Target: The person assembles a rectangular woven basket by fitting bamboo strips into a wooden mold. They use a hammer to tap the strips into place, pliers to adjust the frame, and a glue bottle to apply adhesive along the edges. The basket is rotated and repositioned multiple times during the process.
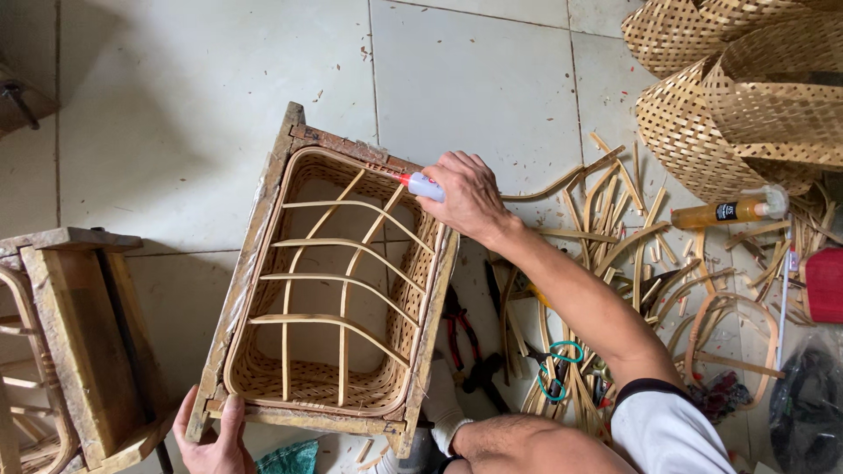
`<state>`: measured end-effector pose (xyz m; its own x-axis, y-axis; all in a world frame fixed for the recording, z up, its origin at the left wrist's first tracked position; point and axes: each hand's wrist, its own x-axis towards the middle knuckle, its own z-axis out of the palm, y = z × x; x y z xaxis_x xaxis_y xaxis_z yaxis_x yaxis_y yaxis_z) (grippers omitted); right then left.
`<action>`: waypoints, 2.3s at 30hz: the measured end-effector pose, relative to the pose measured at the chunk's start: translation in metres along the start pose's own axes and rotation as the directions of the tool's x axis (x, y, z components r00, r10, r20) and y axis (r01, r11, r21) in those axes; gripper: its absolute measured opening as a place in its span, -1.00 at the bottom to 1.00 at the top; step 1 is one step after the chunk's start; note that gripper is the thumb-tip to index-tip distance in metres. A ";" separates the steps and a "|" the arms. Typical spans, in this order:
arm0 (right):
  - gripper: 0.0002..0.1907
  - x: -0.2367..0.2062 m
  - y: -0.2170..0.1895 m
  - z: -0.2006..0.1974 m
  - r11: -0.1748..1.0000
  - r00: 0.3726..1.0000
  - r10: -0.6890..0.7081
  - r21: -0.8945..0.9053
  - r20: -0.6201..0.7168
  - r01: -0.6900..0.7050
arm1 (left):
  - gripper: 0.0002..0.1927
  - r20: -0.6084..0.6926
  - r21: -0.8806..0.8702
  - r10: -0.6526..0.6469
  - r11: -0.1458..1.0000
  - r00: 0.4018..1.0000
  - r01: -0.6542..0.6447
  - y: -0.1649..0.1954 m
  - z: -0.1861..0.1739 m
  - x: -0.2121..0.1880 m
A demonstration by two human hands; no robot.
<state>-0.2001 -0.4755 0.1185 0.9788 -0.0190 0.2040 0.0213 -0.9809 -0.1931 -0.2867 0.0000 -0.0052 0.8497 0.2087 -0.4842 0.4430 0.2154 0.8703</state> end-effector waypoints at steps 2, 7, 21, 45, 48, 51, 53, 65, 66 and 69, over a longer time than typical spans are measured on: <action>-0.75 -0.004 0.004 0.000 1.000 1.000 -0.005 -0.003 0.004 0.005 | -0.32 -0.006 -0.013 0.022 1.000 1.000 -0.022 -0.006 0.000 0.001; -0.77 -0.017 0.011 -0.005 0.999 0.999 0.035 -0.007 0.042 -0.035 | -0.29 0.032 -0.045 0.067 0.997 0.997 -0.065 -0.021 -0.010 0.004; -0.62 -0.062 0.033 -0.039 0.999 0.998 0.048 -0.021 -0.035 -0.049 | -0.31 0.064 0.064 0.082 0.994 0.995 -0.086 -0.042 -0.023 0.008; -0.68 -0.093 0.045 -0.036 0.992 0.997 0.075 -0.101 0.013 -0.074 | -0.32 0.084 -0.057 0.080 0.996 0.993 -0.075 -0.027 -0.011 -0.006; -0.63 -0.101 0.046 -0.040 0.994 0.997 0.081 -0.068 -0.009 -0.082 | -0.32 0.079 -0.066 0.071 0.996 0.994 -0.066 -0.020 -0.006 -0.009; -0.60 -0.117 0.042 -0.048 0.972 0.980 0.201 0.123 -0.001 -0.200 | -0.25 0.133 -0.191 0.078 0.980 0.988 -0.052 -0.011 0.000 -0.019; -0.59 -0.130 0.035 -0.049 0.876 0.943 0.328 0.354 0.060 -0.328 | -0.19 0.048 -0.173 0.051 0.984 0.998 -0.042 -0.008 0.004 -0.029; -0.56 -0.175 0.011 -0.010 0.278 0.879 0.390 0.876 0.273 -0.395 | -0.20 -0.169 0.282 0.356 0.911 0.919 -0.301 -0.035 0.035 -0.088; -0.56 -0.179 0.009 -0.008 0.236 0.861 0.418 0.881 0.288 -0.409 | -0.22 -0.127 0.419 0.489 0.815 0.863 -0.401 -0.028 0.032 -0.087; -0.52 -0.199 -0.010 0.005 0.132 0.809 0.469 0.878 0.353 -0.460 | -0.34 0.092 0.682 0.699 0.474 0.709 -0.557 -0.003 0.028 -0.077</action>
<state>-0.3938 -0.4613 0.0746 0.8741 -0.4073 -0.2647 -0.2685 0.0489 -0.9620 -0.3458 -0.0431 0.0319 0.9384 0.2107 0.2739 -0.0679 -0.6647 0.7440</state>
